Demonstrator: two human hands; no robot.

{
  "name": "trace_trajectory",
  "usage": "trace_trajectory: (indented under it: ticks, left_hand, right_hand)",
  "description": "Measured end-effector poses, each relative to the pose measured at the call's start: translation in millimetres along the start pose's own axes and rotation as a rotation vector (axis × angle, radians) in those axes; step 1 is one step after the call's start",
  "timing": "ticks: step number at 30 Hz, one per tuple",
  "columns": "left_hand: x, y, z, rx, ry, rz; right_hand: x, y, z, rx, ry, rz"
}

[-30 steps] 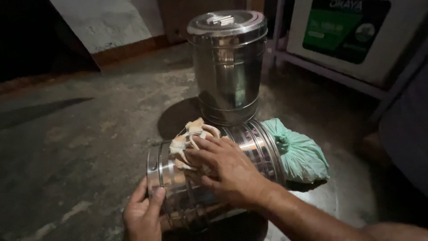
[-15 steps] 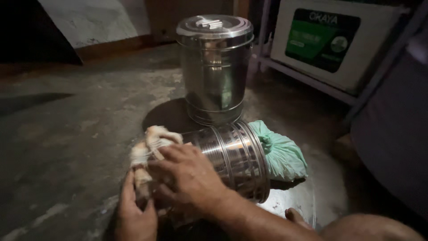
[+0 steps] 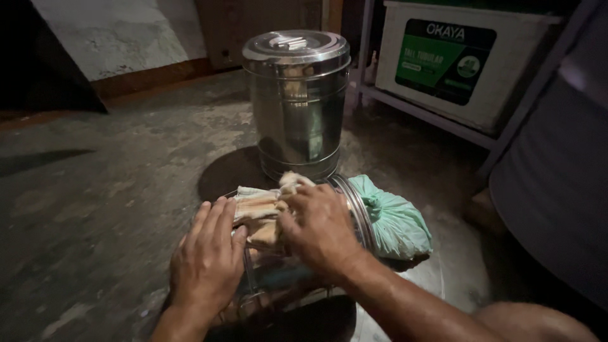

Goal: The person wipes the lid and interior of a stainless steel container with a cloth, then wipes the exterior of the container. The person handles the lid and container separately during the cleaning process.

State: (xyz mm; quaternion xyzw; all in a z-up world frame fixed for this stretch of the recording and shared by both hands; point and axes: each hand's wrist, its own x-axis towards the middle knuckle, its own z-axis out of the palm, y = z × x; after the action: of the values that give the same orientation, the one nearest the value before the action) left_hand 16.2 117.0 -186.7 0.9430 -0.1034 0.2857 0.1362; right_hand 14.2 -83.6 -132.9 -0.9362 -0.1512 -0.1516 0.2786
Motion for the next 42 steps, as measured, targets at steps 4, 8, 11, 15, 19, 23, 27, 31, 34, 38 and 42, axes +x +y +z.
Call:
trace_trajectory:
  ticks: [4, 8, 11, 15, 19, 23, 27, 31, 34, 38, 42]
  left_hand:
    - [-3.8, -5.2, 4.6, -0.077, 0.023, -0.005]
    - [-1.6, -5.5, 11.1, -0.156, 0.057, -0.002]
    - [-1.9, -4.1, 11.2, -0.085, 0.058, -0.009]
    - [1.3, 2.8, 8.2, 0.174, -0.059, -0.022]
    - [8.4, 9.6, 0.7, 0.21, -0.041, -0.009]
    - [16.1, 10.7, 0.3, 0.125, -0.109, -0.019]
    - [19.3, 11.8, 6.4, 0.165, 0.023, 0.11]
    - [19.4, 9.7, 6.6, 0.168, -0.057, 0.048]
    - [18.1, 9.5, 7.6, 0.153, -0.072, 0.005]
    - [19.5, 9.2, 11.1, 0.189, -0.133, -0.039]
    - [20.3, 7.1, 13.1, 0.204, -0.138, -0.042]
  right_hand:
    - [5.5, -6.3, 9.8, -0.014, -0.086, 0.061]
    - [2.2, -11.5, 34.6, -0.006, 0.143, -0.447]
    - [4.6, 2.2, 32.2, 0.019, 0.148, -0.462]
    - [19.4, 29.6, 2.7, -0.108, -0.231, 0.0]
    - [20.3, 52.1, -28.0, 0.171, -0.069, 0.259]
    - [20.6, 51.0, -15.3, -0.043, -0.089, 0.019]
    - [8.8, 27.9, 25.4, -0.275, -0.122, -0.251]
    - [-1.5, 20.6, 33.1, -0.106, 0.094, -0.355]
    - [10.7, 31.3, 12.2, -0.109, 0.043, -0.245]
    - [23.7, 48.5, -19.9, -0.024, -0.112, 0.117]
    - [22.3, 39.7, -17.7, -0.084, -0.128, 0.101]
